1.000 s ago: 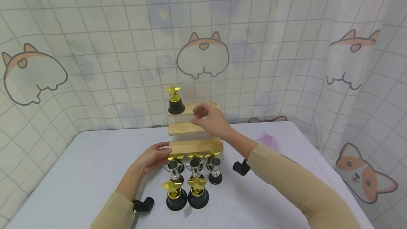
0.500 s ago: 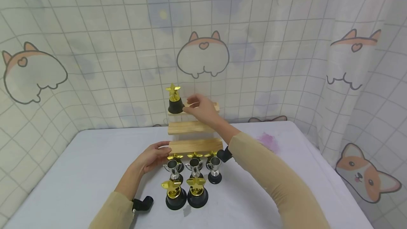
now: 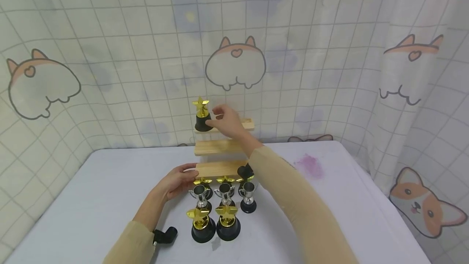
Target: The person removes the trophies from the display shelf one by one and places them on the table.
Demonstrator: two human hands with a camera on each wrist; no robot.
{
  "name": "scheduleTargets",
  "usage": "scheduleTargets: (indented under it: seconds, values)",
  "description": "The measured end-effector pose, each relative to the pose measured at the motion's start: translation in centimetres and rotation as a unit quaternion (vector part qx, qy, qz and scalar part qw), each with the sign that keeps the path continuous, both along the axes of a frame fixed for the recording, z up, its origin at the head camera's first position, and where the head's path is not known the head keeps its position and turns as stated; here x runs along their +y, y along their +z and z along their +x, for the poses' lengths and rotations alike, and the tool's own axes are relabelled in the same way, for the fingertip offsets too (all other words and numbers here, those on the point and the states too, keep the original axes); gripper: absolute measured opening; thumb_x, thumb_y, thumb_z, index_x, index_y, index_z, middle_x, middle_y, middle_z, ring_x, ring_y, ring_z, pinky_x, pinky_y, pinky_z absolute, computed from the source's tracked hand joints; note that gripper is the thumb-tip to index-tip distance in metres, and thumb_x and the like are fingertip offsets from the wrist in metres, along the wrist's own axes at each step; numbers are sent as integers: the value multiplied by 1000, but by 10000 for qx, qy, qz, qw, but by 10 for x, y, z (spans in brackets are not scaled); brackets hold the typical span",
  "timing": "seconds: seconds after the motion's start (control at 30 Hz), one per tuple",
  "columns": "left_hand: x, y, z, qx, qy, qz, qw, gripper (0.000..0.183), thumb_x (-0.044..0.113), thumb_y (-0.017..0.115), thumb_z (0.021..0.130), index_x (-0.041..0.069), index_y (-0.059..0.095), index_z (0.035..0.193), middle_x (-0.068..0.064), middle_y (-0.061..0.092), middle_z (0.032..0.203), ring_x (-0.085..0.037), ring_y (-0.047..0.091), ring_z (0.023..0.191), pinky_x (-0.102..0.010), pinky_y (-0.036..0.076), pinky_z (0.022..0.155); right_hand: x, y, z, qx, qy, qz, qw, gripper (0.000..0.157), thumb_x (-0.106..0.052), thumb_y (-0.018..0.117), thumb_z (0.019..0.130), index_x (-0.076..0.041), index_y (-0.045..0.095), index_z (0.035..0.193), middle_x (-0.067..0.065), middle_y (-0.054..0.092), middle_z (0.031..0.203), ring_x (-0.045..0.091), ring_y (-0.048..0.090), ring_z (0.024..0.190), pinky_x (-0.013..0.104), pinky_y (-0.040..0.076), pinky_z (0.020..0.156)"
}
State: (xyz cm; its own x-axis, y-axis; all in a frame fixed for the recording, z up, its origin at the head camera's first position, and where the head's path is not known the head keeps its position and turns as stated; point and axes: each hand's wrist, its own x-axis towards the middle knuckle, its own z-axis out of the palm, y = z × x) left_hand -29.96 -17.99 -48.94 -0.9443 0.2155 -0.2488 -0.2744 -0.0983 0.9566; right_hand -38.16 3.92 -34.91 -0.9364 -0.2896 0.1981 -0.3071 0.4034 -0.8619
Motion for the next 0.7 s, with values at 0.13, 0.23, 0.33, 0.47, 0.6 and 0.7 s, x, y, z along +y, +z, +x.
scheduleTargets:
  seconds: [0.13,0.23,0.33,0.47,0.6,0.7]
  values:
    - [-2,2,0,-24,39,-66,10000,58,6,64,100,-6,39,150,-24,58,132,-23,65,105,-34,57,88,-10,2,-1,31,29,59,10000,56,-24,75,96,-3,53,143,14,55,143,31,52,130,43,50,102]
    - [-3,3,0,-21,27,-86,10000,59,6,64,100,-6,38,151,-24,57,133,-23,64,106,-33,57,87,-15,2,-4,112,37,24,9999,55,-22,76,96,-3,53,142,15,54,143,32,52,130,42,49,102]
    - [-3,3,-1,-33,-10,-53,10000,59,6,64,100,-6,37,151,-24,56,134,-23,64,107,-33,57,88,-19,-1,-7,138,85,-68,9998,55,-21,77,95,-2,53,140,15,55,140,32,53,128,40,50,102]
    - [-3,2,-1,-22,-41,-2,10000,58,5,63,100,-7,37,151,-25,56,134,-23,64,106,-34,57,89,-24,-5,-10,132,62,-202,9997,56,-19,78,94,-1,52,141,15,56,138,31,55,126,37,51,100]
    - [-2,3,-1,-2,-79,4,10000,58,5,63,101,-7,36,151,-25,56,133,-22,64,105,-34,57,88,-28,-6,-9,87,-43,-306,9995,57,-16,77,94,-1,51,142,15,57,139,29,55,125,37,52,99]
    - [-2,2,-1,-16,-85,12,10000,58,5,62,101,-7,36,151,-25,56,133,-22,65,104,-34,57,88,-30,-5,-8,58,-88,-310,9995,57,-15,76,95,-1,50,144,15,57,139,29,55,124,36,52,99]
